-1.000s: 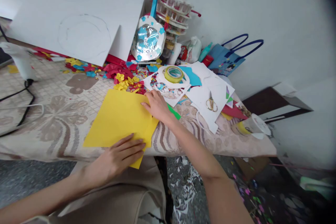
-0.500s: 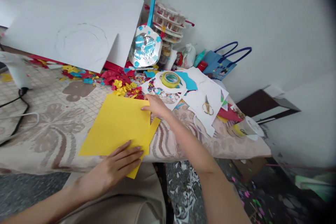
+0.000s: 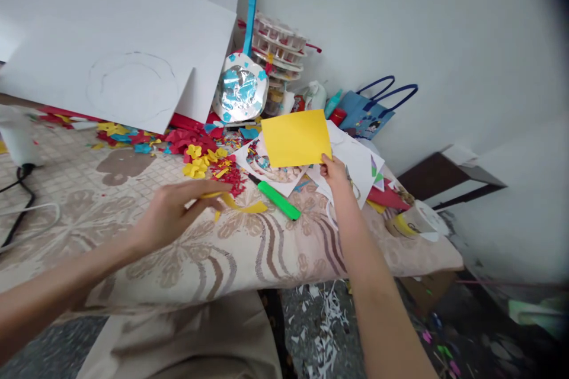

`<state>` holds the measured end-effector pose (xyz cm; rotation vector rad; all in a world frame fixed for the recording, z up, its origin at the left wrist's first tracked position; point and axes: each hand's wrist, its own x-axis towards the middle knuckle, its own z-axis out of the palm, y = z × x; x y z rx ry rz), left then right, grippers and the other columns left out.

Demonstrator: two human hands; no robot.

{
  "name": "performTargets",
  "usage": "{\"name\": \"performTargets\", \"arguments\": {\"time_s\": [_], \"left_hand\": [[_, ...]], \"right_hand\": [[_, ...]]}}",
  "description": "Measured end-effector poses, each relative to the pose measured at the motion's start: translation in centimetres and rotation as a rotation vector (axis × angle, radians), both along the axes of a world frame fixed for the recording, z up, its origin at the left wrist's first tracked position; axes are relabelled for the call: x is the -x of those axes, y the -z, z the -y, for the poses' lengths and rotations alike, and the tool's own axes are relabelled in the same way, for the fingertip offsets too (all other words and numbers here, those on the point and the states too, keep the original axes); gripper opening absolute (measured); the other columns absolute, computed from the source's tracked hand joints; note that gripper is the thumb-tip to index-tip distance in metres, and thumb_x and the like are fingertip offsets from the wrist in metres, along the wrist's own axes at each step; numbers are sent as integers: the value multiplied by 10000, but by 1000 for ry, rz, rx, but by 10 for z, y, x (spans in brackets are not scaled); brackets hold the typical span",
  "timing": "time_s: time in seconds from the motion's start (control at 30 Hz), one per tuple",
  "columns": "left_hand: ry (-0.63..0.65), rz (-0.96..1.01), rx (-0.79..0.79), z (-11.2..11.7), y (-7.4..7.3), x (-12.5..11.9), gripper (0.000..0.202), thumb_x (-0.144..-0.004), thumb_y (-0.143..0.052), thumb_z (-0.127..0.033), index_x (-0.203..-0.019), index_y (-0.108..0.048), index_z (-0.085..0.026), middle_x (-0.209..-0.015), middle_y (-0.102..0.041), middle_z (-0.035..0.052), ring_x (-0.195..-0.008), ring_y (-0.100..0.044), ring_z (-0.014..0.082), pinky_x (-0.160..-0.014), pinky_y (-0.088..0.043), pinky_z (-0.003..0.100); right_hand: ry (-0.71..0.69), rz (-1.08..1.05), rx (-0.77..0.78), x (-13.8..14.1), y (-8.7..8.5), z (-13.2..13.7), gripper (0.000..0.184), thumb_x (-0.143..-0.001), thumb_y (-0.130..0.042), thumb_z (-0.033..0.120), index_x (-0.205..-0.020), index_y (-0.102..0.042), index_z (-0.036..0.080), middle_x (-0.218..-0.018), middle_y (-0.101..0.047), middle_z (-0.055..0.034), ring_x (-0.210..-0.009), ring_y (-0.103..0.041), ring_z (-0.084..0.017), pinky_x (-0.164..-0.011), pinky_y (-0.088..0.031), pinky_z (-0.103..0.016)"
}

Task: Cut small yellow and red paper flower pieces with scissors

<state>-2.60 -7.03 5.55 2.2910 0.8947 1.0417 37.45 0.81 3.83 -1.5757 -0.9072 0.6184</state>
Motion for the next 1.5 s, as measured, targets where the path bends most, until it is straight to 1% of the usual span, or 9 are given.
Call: {"name": "performTargets", "arguments": {"time_s": [0.13, 0.27, 0.43, 0.63, 0.77, 0.9, 1.0, 1.13, 1.5], "left_hand": [[-67, 163, 107, -30, -24, -22, 245, -865, -511, -255, -1037, -674, -191, -1000, -716, 51, -895, -669, 183, -769, -513, 264], [-10, 457, 232, -50, -30, -33, 219, -839, -564, -241, -999, -678, -146, -1016, -705, 94, -943, -663, 195, -879, -511, 335], [-105, 640, 273, -64, -25, -30, 165, -809, -615, -250, -903, -703, -146, -915, -729, 68, -848, -689, 185, -877, -532, 360], [-158, 804, 310, -77, -12, -15, 164, -766, -660, -257, -882, -706, -150, -817, -731, 48, -784, -694, 199, -885, -534, 413], [-119, 894, 291, -80, -13, -8, 118, -755, -668, -217, -850, -702, -156, -789, -727, 37, -781, -696, 211, -886, -530, 432], [-73, 942, 291, -78, -15, -7, 108, -752, -666, -197, -847, -697, -157, -802, -730, 38, -795, -696, 213, -891, -522, 429], [-95, 895, 344, -74, -14, -7, 127, -755, -674, -228, -848, -697, -145, -813, -733, 41, -797, -694, 208, -906, -512, 422], [-132, 826, 410, -66, -12, -8, 195, -747, -688, -271, -888, -697, -136, -820, -738, 41, -825, -688, 215, -918, -506, 408], [-105, 767, 434, -58, -11, -10, 189, -782, -658, -260, -916, -700, -133, -898, -737, 60, -821, -687, 189, -903, -516, 368]], "right_hand": [[166, 87, 39, -32, -2, 6, 191, -782, -557, 337, -771, -444, 183, -622, -495, 12, -470, -460, -96, -434, -366, -219], [322, 293, -7, -16, -4, 28, 259, -774, -571, 311, -965, -470, 168, -936, -561, -109, -772, -564, -185, -637, -434, -295], [-441, 892, 169, 71, 8, 78, 263, -861, -448, 412, -981, -540, 197, -801, -627, -46, -722, -578, -179, -667, -423, -286], [-565, 1182, 261, 125, 8, 111, 345, -841, -534, 370, -1122, -480, 178, -1009, -619, -124, -931, -585, -253, -745, -436, -326], [-589, 1150, 135, 113, 2, 108, 309, -888, -438, 275, -1187, -466, 206, -1088, -589, -110, -980, -574, -228, -814, -441, -338], [-288, 1041, 20, 84, 8, 87, 326, -891, -391, 271, -1192, -480, 182, -1098, -595, -138, -957, -582, -248, -813, -444, -375], [-154, 698, -37, 61, 18, 67, 270, -874, -417, 382, -995, -552, 183, -774, -628, -55, -686, -599, -185, -652, -473, -304], [-164, 220, -37, 47, 29, 52, 269, -795, -509, 478, -766, -508, 211, -516, -469, 57, -388, -440, -100, -373, -355, -205], [-194, -62, -175, 60, 34, 58, 329, -802, -494, 549, -816, -486, 220, -577, -458, 56, -414, -443, -89, -369, -352, -206]]}}
